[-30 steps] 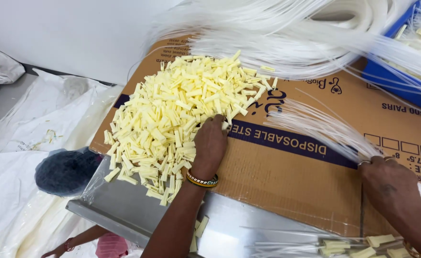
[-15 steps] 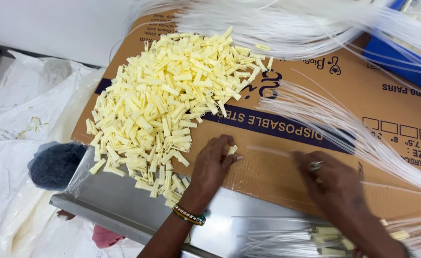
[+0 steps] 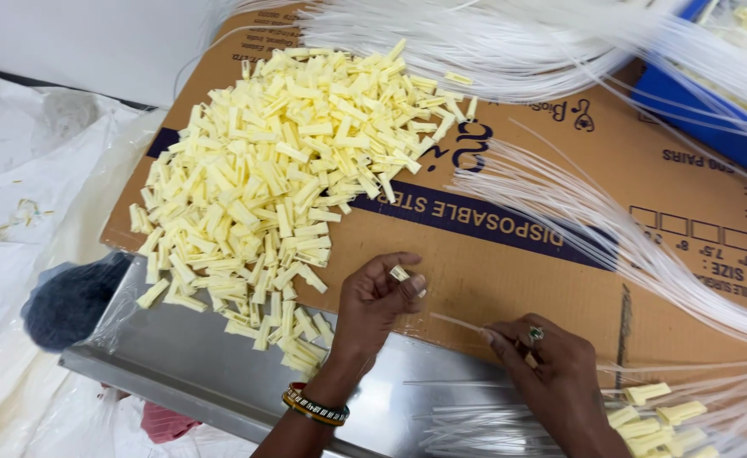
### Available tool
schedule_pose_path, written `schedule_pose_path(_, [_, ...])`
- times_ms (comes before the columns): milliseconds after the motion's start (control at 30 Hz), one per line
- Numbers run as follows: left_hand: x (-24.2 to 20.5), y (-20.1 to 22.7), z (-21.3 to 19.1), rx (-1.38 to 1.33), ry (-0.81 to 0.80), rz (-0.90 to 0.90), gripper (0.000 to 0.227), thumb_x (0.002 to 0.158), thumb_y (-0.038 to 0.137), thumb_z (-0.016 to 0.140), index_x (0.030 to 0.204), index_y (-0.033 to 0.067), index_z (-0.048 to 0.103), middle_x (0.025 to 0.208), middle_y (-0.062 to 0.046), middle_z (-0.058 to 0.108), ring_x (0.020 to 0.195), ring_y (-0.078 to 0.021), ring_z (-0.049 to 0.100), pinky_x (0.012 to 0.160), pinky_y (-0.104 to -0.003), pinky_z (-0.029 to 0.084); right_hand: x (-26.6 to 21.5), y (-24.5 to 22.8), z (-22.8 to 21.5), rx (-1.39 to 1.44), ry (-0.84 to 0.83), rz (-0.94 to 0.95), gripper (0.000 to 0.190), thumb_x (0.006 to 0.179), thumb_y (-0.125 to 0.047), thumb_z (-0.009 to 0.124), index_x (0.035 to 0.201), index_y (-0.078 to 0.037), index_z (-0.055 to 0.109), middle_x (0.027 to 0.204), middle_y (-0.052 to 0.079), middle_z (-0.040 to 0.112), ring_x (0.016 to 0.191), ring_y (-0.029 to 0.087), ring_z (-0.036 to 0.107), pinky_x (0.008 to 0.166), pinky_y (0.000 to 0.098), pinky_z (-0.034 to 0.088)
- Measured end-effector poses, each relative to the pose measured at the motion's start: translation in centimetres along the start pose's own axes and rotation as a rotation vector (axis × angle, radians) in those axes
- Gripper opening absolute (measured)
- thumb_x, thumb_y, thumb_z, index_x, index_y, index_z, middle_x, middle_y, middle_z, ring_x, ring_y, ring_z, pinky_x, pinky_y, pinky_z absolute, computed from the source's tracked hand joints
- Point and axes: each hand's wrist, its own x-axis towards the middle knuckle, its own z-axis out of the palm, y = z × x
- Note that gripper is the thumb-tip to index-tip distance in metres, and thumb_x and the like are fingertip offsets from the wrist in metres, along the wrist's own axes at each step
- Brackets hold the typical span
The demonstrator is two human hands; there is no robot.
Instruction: The recorder opens a bag of components and assembles small yellow plastic pieces into tubes.
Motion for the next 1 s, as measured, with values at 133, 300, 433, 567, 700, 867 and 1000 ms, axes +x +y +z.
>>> schedule_pose_path(133, [-0.6,2.2,2.5,-0.340,0.042,-0.216,0.046,0.090,0.014,0.072,0.135,0.0042,0.065,0.092,-0.004,0.072,0.088,-0.0152,0.075,0.075,-0.029,0.063,-1.3,-1.0,-0.9,-0.007,0.128,-0.075,0.015,0.081,-0.011,0.078,0.094,-0.006,0.082,0.075,0.005,0.075,0.055,0.012,0.066,0.050,0.0294,0.050])
schedule_pose_path(300, [-1.2,3.2,4.2,-0.585,0.019,-0.337,0.049,0.090,0.009,0.066,0.139,0.0052,0.060,0.105,-0.002,0.076,0.098,-0.0165,0.073,0.093,-0.032,0.062,-1.8,0.0,-1.0,0.142,0.250,-0.078,0.014,0.080,-0.004,0.078,0.094,-0.003,0.081,0.082,0.006,0.078,0.071,0.012,0.076,0.058,0.0244,0.059])
schedule_pose_path(433, [-1.0,1.6,4.4,-0.556,0.026,-0.219,0.051,0.094,0.009,0.069,0.143,0.0061,0.060,0.101,-0.006,0.069,0.099,-0.0176,0.072,0.093,-0.035,0.062,-2.5,0.6,-0.9,0.129,0.312,-0.128,0.015,0.078,-0.003,0.079,0.093,-0.003,0.080,0.081,0.005,0.078,0.069,0.011,0.079,0.058,0.0239,0.063])
schedule_pose_path(567, [-1.6,2.6,5.6,-0.549,0.074,-0.263,0.049,0.091,0.011,0.070,0.139,0.0033,0.061,0.104,-0.006,0.072,0.098,-0.0193,0.073,0.089,-0.035,0.061,-2.8,0.7,-0.8,0.103,0.325,-0.291,0.017,0.075,-0.002,0.080,0.093,-0.003,0.079,0.081,0.006,0.076,0.069,0.012,0.077,0.060,0.0256,0.062])
schedule_pose_path(700, [-1.8,3.1,6.0,-0.545,0.105,-0.283,0.049,0.088,0.012,0.069,0.137,0.0062,0.062,0.106,-0.003,0.076,0.099,-0.0193,0.074,0.088,-0.034,0.063,-2.6,1.0,-0.6,0.035,0.343,-0.405,0.016,0.073,-0.003,0.082,0.088,-0.005,0.077,0.080,0.006,0.075,0.069,0.012,0.076,0.058,0.0253,0.060])
schedule_pose_path(867, [-2.8,2.0,6.7,-0.451,0.091,-0.197,0.048,0.091,0.010,0.072,0.139,0.0051,0.064,0.104,-0.009,0.069,0.096,-0.0202,0.074,0.085,-0.034,0.064,-2.2,0.6,-0.2,-0.006,0.352,-0.461,0.015,0.076,-0.004,0.081,0.091,-0.005,0.076,0.081,0.005,0.074,0.068,0.012,0.074,0.055,0.0249,0.058])
schedule_pose_path(1000, [-4.9,0.3,8.3,-0.290,-0.059,0.248,0.022,0.097,0.005,0.074,0.117,-0.0022,0.070,0.119,-0.010,0.069,0.098,-0.0169,0.070,0.085,-0.031,0.062,-2.0,1.5,0.5,0.236,0.178,0.179,0.028,0.077,-0.008,0.082,0.105,-0.008,0.082,0.069,0.007,0.081,0.051,0.014,0.069,0.046,0.0273,0.056])
